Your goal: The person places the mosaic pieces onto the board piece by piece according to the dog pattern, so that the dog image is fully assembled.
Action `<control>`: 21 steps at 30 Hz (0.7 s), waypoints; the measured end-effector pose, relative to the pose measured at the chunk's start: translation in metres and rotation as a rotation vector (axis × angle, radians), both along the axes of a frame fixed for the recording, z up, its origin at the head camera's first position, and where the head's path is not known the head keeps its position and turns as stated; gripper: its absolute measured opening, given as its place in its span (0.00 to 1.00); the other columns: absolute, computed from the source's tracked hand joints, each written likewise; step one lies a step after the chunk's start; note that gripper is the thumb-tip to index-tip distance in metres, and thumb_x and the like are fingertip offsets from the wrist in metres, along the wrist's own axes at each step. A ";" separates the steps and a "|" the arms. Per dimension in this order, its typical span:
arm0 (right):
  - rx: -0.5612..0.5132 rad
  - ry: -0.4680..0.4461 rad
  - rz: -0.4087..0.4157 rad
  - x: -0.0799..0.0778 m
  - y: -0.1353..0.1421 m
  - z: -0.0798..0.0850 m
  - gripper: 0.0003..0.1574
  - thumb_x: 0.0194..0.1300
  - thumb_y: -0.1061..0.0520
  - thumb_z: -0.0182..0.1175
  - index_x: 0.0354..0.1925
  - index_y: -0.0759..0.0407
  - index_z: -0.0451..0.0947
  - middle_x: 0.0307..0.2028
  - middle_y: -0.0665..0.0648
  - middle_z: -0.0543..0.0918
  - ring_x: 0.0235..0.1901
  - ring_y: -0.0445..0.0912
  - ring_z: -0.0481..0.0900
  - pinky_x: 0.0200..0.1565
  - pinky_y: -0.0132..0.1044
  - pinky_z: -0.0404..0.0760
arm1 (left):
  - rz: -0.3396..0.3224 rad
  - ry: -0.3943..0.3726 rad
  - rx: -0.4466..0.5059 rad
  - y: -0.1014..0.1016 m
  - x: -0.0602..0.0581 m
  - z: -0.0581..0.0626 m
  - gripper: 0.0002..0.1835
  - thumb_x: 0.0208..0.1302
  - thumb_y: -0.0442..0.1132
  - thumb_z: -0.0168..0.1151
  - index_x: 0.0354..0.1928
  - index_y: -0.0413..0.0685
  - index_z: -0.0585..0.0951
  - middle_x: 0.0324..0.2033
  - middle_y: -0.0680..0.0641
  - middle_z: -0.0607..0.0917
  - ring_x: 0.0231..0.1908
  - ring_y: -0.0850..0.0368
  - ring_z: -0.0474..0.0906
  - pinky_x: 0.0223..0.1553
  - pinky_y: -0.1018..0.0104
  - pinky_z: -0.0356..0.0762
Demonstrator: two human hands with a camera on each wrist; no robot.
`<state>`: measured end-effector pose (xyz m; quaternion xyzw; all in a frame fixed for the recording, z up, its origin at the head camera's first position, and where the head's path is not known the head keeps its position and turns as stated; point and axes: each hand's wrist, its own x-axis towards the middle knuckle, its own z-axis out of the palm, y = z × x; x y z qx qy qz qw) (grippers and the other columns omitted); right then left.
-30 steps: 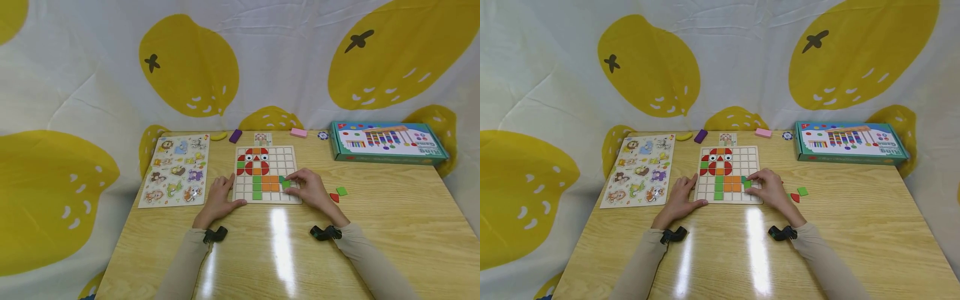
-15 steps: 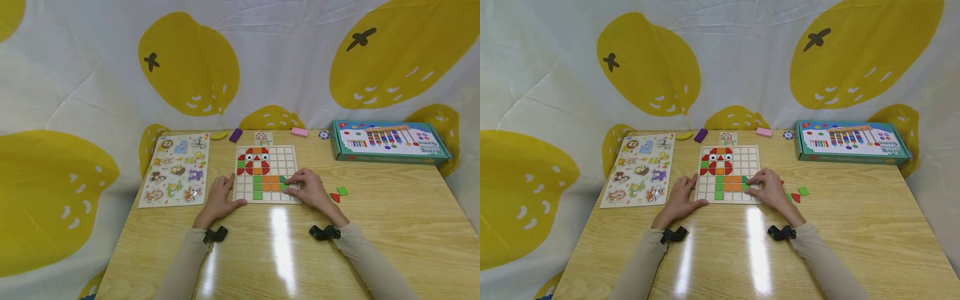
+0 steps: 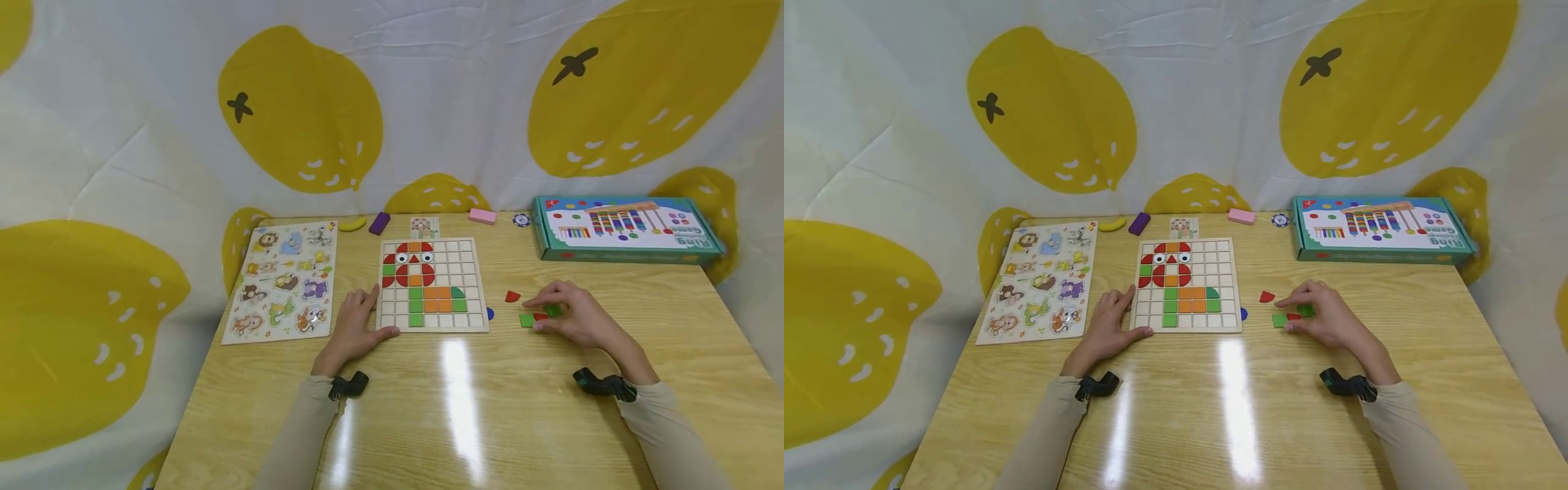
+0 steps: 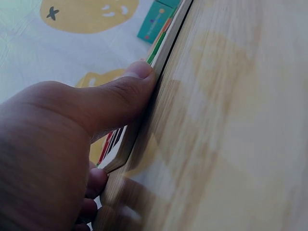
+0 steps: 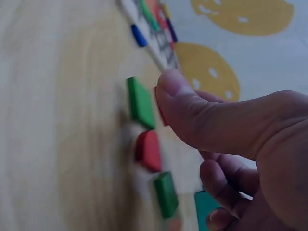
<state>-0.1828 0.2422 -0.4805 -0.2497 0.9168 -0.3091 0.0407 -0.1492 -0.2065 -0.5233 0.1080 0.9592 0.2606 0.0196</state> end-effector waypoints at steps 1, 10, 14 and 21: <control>0.011 0.007 0.008 0.001 0.002 -0.002 0.21 0.49 0.55 0.78 0.45 0.49 0.88 0.41 0.51 0.81 0.43 0.48 0.74 0.43 0.45 0.70 | 0.001 0.000 0.000 0.000 0.000 0.000 0.59 0.50 0.73 0.66 0.77 0.49 0.56 0.39 0.51 0.65 0.41 0.56 0.58 0.44 0.62 0.57; 0.033 0.043 -0.006 0.007 -0.004 -0.009 0.15 0.49 0.60 0.77 0.39 0.51 0.88 0.40 0.52 0.81 0.42 0.47 0.71 0.43 0.44 0.68 | -0.005 0.012 0.010 -0.001 0.001 -0.001 0.58 0.51 0.72 0.66 0.77 0.49 0.57 0.39 0.51 0.65 0.41 0.56 0.58 0.44 0.62 0.57; 0.063 0.029 0.015 0.007 -0.008 -0.010 0.14 0.56 0.63 0.73 0.42 0.54 0.85 0.42 0.53 0.82 0.44 0.48 0.72 0.49 0.51 0.70 | -0.009 0.028 0.009 -0.001 0.001 -0.002 0.58 0.51 0.72 0.66 0.77 0.48 0.56 0.39 0.51 0.66 0.41 0.56 0.59 0.45 0.61 0.58; 0.036 0.090 -0.010 0.004 -0.016 -0.012 0.11 0.62 0.63 0.68 0.41 0.53 0.79 0.36 0.48 0.81 0.37 0.42 0.73 0.40 0.39 0.74 | -0.010 0.027 -0.005 -0.001 0.000 -0.003 0.59 0.51 0.73 0.65 0.77 0.49 0.56 0.40 0.52 0.66 0.41 0.56 0.59 0.45 0.62 0.58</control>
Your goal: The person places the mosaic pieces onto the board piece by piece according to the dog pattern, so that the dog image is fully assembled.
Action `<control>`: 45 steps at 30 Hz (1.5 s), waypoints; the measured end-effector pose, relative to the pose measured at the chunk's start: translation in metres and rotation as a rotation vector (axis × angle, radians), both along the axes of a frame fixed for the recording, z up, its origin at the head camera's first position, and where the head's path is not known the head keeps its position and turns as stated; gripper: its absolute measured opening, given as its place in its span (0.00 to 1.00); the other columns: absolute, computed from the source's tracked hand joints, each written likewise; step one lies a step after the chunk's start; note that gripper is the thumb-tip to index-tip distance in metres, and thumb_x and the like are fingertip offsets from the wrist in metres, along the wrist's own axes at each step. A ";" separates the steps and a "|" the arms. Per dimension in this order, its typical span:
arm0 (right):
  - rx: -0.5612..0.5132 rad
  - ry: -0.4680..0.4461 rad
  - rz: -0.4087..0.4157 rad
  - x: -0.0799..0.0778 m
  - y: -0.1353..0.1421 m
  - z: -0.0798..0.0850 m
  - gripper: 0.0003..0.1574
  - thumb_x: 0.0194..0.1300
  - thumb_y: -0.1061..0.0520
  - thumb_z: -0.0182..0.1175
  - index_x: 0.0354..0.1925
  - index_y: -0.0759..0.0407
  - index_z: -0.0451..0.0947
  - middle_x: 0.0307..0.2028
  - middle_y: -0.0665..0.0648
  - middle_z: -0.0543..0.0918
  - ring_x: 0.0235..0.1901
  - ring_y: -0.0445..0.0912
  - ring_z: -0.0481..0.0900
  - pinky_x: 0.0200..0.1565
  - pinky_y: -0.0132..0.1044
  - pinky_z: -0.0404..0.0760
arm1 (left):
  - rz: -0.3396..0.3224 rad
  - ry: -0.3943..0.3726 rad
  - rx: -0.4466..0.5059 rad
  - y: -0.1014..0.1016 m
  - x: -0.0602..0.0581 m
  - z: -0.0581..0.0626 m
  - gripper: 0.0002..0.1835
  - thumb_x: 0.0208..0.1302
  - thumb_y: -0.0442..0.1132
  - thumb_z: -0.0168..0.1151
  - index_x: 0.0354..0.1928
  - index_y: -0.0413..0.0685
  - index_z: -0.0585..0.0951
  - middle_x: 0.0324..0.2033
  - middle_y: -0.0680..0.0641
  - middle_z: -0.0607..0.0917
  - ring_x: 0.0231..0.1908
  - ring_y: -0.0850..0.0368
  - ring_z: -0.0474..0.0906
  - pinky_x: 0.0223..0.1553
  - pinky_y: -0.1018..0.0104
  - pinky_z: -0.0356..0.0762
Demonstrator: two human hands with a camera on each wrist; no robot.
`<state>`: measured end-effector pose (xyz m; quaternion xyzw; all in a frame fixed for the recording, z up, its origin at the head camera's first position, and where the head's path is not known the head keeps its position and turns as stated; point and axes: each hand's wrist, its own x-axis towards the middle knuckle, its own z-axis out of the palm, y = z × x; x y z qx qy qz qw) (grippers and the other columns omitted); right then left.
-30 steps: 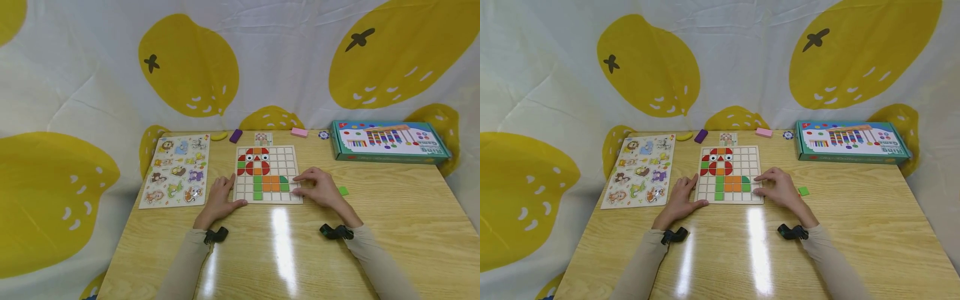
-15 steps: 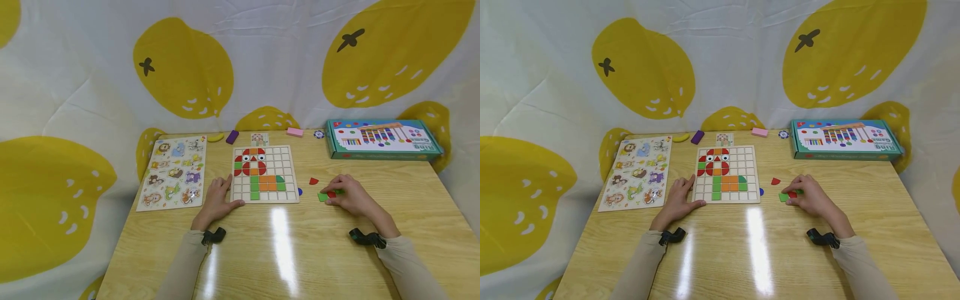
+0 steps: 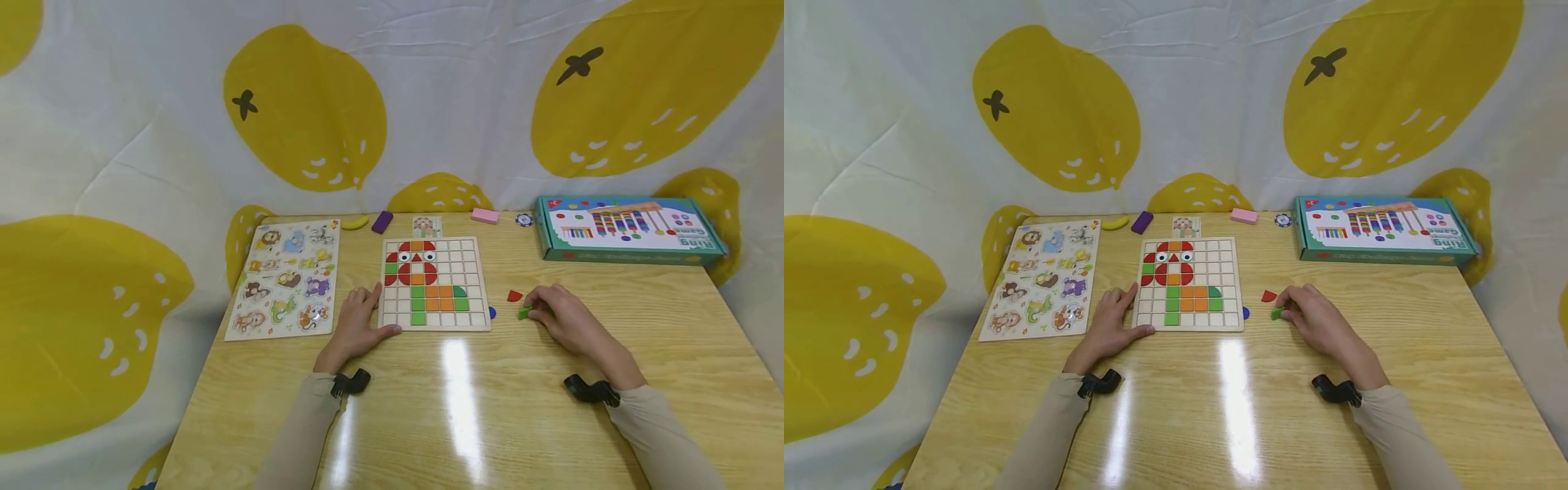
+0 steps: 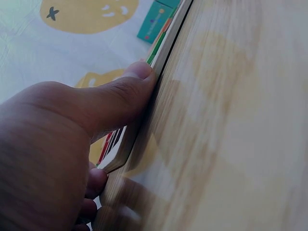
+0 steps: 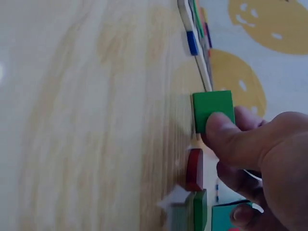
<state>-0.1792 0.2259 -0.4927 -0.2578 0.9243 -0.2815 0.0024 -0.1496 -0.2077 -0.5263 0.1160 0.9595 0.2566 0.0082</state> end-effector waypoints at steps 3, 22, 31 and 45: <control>-0.078 -0.015 -0.016 -0.003 -0.004 -0.001 0.11 0.65 0.61 0.65 0.46 0.53 0.78 0.36 0.48 0.81 0.35 0.40 0.75 0.37 0.33 0.75 | 0.000 -0.009 0.003 0.000 0.000 0.000 0.59 0.50 0.73 0.65 0.77 0.50 0.56 0.40 0.52 0.66 0.42 0.56 0.59 0.45 0.61 0.58; -0.338 -0.099 0.085 0.000 -0.088 -0.018 0.20 0.53 0.52 0.76 0.45 0.51 0.85 0.37 0.48 0.82 0.35 0.44 0.77 0.37 0.37 0.75 | -0.006 -0.005 0.016 0.000 -0.002 -0.001 0.58 0.51 0.72 0.66 0.77 0.48 0.56 0.38 0.52 0.65 0.41 0.57 0.58 0.45 0.62 0.57; -0.303 -0.038 0.075 0.000 -0.095 -0.020 0.18 0.51 0.50 0.77 0.42 0.50 0.88 0.36 0.48 0.82 0.32 0.43 0.73 0.34 0.32 0.69 | -0.005 -0.013 0.008 -0.001 -0.001 0.002 0.58 0.51 0.72 0.66 0.77 0.48 0.56 0.39 0.52 0.66 0.41 0.56 0.59 0.45 0.61 0.58; -0.204 -0.057 0.020 0.002 -0.091 -0.004 0.13 0.55 0.50 0.75 0.39 0.51 0.89 0.36 0.51 0.81 0.33 0.46 0.73 0.34 0.35 0.69 | 0.003 -0.031 0.015 0.000 -0.001 0.003 0.59 0.51 0.72 0.67 0.77 0.49 0.56 0.39 0.52 0.65 0.41 0.56 0.58 0.45 0.62 0.57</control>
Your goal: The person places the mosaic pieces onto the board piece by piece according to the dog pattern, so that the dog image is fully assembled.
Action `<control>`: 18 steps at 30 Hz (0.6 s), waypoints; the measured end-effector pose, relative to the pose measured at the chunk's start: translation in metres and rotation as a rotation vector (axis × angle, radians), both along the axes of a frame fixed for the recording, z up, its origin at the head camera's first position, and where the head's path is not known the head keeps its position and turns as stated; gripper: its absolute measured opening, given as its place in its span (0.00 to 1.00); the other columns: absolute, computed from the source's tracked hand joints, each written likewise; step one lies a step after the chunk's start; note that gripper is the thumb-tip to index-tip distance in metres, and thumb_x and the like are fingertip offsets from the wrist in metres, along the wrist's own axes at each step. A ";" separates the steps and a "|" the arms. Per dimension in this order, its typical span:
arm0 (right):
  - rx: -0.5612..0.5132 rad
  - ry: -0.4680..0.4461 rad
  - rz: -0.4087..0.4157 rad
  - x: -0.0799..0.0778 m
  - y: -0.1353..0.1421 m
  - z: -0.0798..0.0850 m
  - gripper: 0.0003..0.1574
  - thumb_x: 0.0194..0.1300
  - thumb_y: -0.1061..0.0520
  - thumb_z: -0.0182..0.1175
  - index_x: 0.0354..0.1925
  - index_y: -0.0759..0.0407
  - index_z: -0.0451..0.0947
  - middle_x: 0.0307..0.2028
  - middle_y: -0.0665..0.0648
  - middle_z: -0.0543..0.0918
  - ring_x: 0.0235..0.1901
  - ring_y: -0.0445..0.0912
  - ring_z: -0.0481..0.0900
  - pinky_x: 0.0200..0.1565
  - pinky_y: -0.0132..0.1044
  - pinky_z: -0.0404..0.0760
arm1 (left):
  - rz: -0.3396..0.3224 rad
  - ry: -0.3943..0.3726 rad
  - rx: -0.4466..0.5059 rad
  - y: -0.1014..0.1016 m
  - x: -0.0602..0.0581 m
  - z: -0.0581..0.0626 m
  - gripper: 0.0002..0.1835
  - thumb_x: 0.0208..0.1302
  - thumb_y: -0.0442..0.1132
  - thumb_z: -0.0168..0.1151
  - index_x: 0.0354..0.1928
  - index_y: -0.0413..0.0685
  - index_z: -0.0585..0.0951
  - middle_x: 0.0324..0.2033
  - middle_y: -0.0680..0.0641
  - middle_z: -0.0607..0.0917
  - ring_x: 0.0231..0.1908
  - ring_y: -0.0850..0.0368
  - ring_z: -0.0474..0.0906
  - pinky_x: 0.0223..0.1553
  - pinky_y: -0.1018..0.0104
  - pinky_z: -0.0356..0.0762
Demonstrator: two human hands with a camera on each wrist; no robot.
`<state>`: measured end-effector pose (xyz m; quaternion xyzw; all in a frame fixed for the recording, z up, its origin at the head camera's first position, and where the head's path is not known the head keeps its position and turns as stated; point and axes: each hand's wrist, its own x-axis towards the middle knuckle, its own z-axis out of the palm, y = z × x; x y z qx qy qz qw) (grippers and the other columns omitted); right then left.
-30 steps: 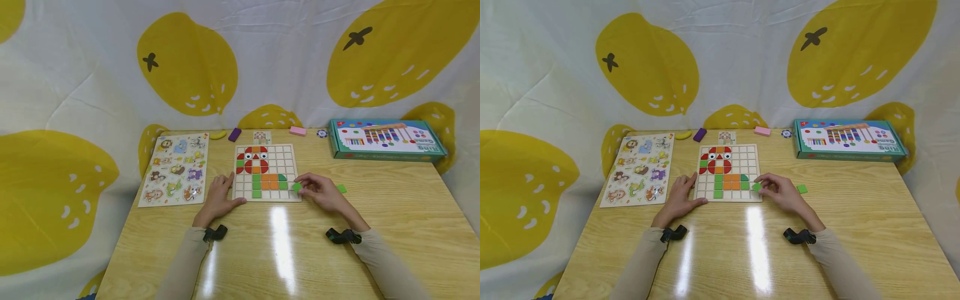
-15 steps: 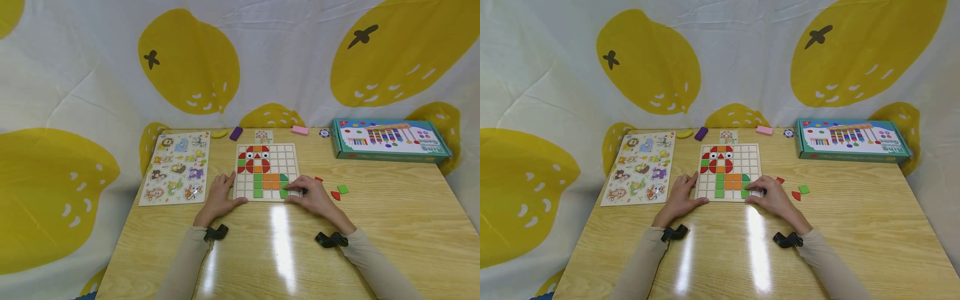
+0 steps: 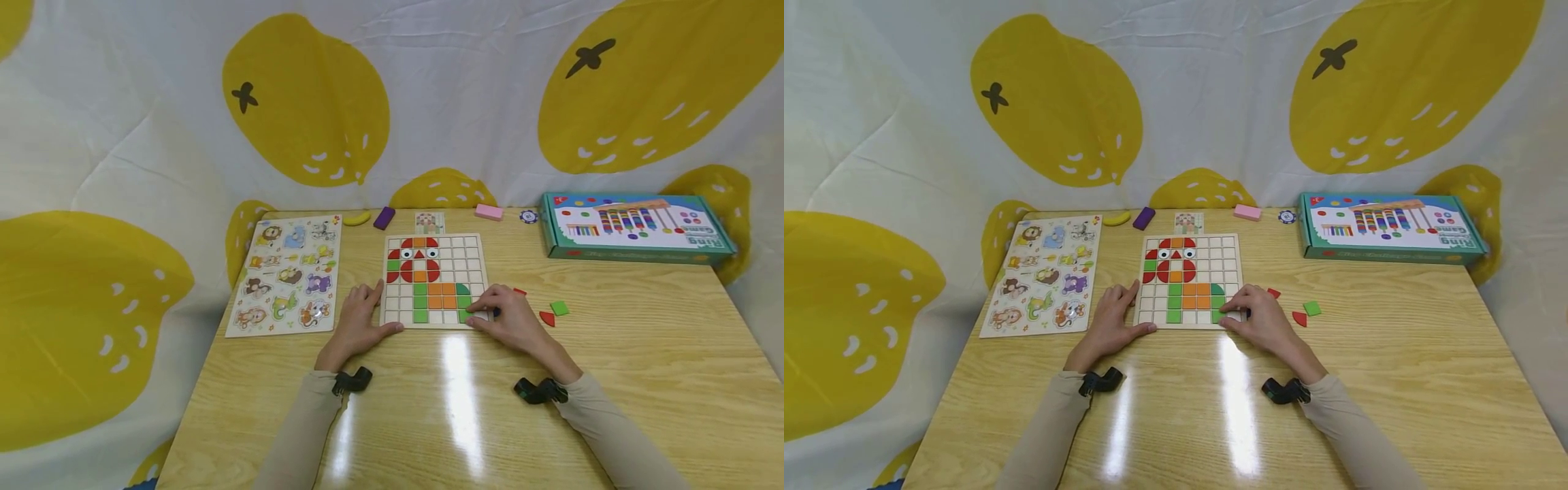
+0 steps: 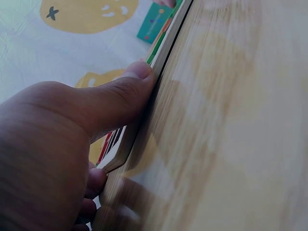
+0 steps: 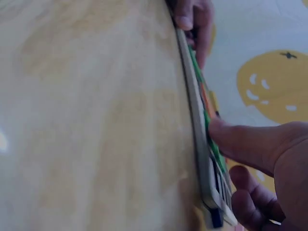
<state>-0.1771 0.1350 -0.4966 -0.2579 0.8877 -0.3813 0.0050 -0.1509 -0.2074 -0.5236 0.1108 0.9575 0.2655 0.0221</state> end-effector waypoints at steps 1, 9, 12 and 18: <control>-0.002 0.000 -0.006 -0.002 0.005 0.002 0.13 0.55 0.50 0.75 0.40 0.51 0.89 0.36 0.52 0.81 0.33 0.47 0.74 0.34 0.35 0.69 | -0.001 0.002 0.004 0.001 0.000 0.000 0.58 0.51 0.72 0.67 0.77 0.49 0.56 0.38 0.52 0.65 0.41 0.56 0.58 0.45 0.62 0.57; 0.126 0.065 -0.157 -0.027 0.070 0.016 0.16 0.57 0.60 0.72 0.46 0.58 0.87 0.38 0.56 0.83 0.36 0.50 0.78 0.37 0.45 0.74 | -0.008 0.031 0.003 0.000 0.001 -0.001 0.58 0.50 0.72 0.67 0.77 0.47 0.57 0.38 0.53 0.65 0.40 0.57 0.58 0.44 0.63 0.57; 0.187 0.012 -0.137 -0.031 0.081 0.013 0.18 0.59 0.57 0.72 0.49 0.58 0.86 0.39 0.56 0.83 0.37 0.49 0.78 0.38 0.44 0.74 | -0.009 0.043 0.013 -0.001 0.001 -0.001 0.58 0.50 0.71 0.68 0.76 0.46 0.58 0.37 0.53 0.65 0.40 0.57 0.58 0.43 0.63 0.57; 0.192 -0.062 -0.128 -0.031 0.078 0.003 0.16 0.62 0.51 0.70 0.47 0.56 0.86 0.39 0.56 0.83 0.38 0.49 0.79 0.41 0.45 0.76 | -0.016 0.041 0.015 -0.001 0.000 -0.001 0.58 0.50 0.71 0.67 0.76 0.46 0.58 0.38 0.53 0.66 0.40 0.57 0.58 0.43 0.63 0.57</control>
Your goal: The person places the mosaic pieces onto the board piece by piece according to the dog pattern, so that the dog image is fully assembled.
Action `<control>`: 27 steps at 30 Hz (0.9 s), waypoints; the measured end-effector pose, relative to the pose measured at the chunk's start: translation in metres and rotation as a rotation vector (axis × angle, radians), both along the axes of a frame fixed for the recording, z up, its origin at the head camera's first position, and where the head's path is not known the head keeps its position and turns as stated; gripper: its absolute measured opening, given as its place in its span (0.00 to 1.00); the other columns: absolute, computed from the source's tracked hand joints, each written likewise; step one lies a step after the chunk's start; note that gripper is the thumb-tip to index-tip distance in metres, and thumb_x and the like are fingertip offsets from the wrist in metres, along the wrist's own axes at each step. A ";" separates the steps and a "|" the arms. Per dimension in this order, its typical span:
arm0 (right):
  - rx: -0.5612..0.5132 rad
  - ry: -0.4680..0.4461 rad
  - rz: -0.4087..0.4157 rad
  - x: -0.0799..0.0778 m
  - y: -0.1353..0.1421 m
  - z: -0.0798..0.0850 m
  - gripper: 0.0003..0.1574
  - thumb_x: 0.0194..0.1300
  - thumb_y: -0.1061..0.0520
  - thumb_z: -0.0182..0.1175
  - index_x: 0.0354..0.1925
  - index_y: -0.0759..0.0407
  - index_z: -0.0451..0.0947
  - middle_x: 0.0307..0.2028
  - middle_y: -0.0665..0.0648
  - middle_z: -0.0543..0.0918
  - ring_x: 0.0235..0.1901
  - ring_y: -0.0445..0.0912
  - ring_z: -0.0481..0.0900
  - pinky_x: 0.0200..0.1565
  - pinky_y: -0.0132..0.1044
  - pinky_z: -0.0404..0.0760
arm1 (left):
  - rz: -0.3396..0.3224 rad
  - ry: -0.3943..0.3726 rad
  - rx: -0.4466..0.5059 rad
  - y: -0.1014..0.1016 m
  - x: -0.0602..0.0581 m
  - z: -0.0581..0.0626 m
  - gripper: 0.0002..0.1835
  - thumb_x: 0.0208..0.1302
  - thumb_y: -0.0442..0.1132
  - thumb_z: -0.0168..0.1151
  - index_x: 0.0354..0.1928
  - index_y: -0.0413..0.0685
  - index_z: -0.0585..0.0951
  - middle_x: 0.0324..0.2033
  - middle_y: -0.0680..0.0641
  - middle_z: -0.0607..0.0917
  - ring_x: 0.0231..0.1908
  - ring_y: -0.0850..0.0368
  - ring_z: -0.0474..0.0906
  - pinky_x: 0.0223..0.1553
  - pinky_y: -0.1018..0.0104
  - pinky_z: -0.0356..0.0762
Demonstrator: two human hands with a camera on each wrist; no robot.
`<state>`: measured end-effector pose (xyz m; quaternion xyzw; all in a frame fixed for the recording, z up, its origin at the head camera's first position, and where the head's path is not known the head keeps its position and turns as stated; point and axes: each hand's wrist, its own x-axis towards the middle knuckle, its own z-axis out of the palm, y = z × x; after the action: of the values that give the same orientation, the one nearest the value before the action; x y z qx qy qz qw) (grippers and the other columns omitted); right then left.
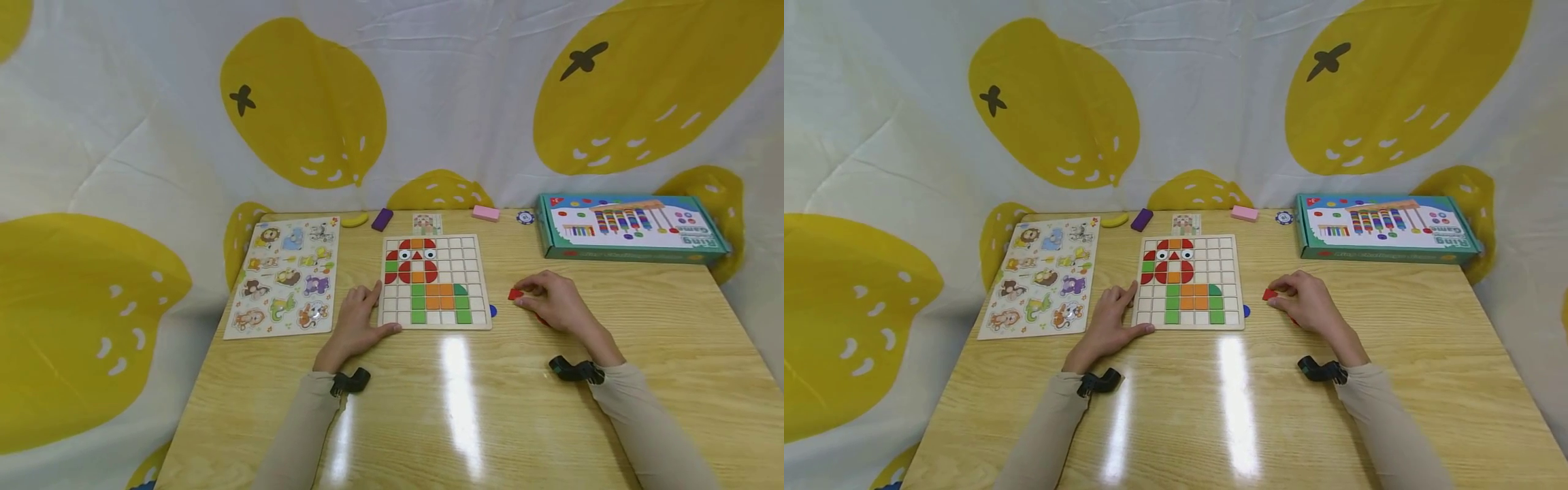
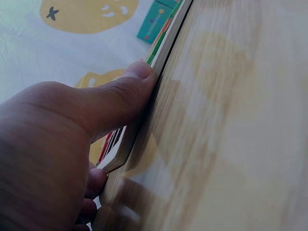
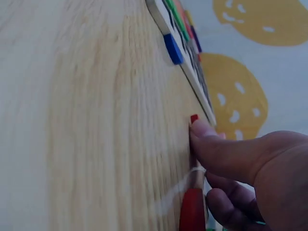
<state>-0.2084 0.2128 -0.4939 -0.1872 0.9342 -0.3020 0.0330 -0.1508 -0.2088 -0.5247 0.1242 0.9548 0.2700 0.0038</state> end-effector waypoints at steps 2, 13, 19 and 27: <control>-0.008 0.000 0.000 -0.001 -0.003 -0.001 0.13 0.62 0.53 0.69 0.45 0.55 0.85 0.39 0.57 0.82 0.38 0.50 0.78 0.41 0.46 0.75 | 0.003 -0.002 0.000 0.000 0.000 0.000 0.58 0.50 0.71 0.67 0.76 0.46 0.58 0.38 0.53 0.66 0.40 0.57 0.58 0.44 0.63 0.57; 0.038 -0.063 -0.090 0.002 -0.017 0.001 0.33 0.58 0.38 0.70 0.49 0.62 0.79 0.41 0.61 0.80 0.41 0.53 0.76 0.45 0.48 0.73 | 0.002 -0.005 -0.001 0.000 0.000 -0.001 0.59 0.50 0.71 0.68 0.76 0.47 0.57 0.37 0.52 0.65 0.41 0.56 0.58 0.45 0.62 0.57; 0.067 -0.043 -0.108 0.006 -0.027 0.005 0.20 0.61 0.48 0.69 0.42 0.64 0.81 0.36 0.60 0.81 0.36 0.51 0.78 0.39 0.46 0.76 | 0.002 0.004 -0.003 0.000 -0.001 0.000 0.58 0.50 0.70 0.68 0.76 0.46 0.58 0.37 0.52 0.65 0.41 0.56 0.58 0.45 0.62 0.57; 0.097 0.072 0.031 0.003 -0.028 0.001 0.12 0.72 0.61 0.57 0.48 0.71 0.74 0.43 0.67 0.75 0.44 0.59 0.73 0.47 0.54 0.72 | 0.004 -0.003 0.000 0.000 0.000 -0.001 0.58 0.51 0.71 0.67 0.76 0.47 0.58 0.38 0.53 0.65 0.41 0.56 0.58 0.44 0.62 0.57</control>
<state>-0.2052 0.1850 -0.4931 -0.2106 0.9452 -0.2490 0.0132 -0.1505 -0.2085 -0.5258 0.1222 0.9551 0.2700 0.0046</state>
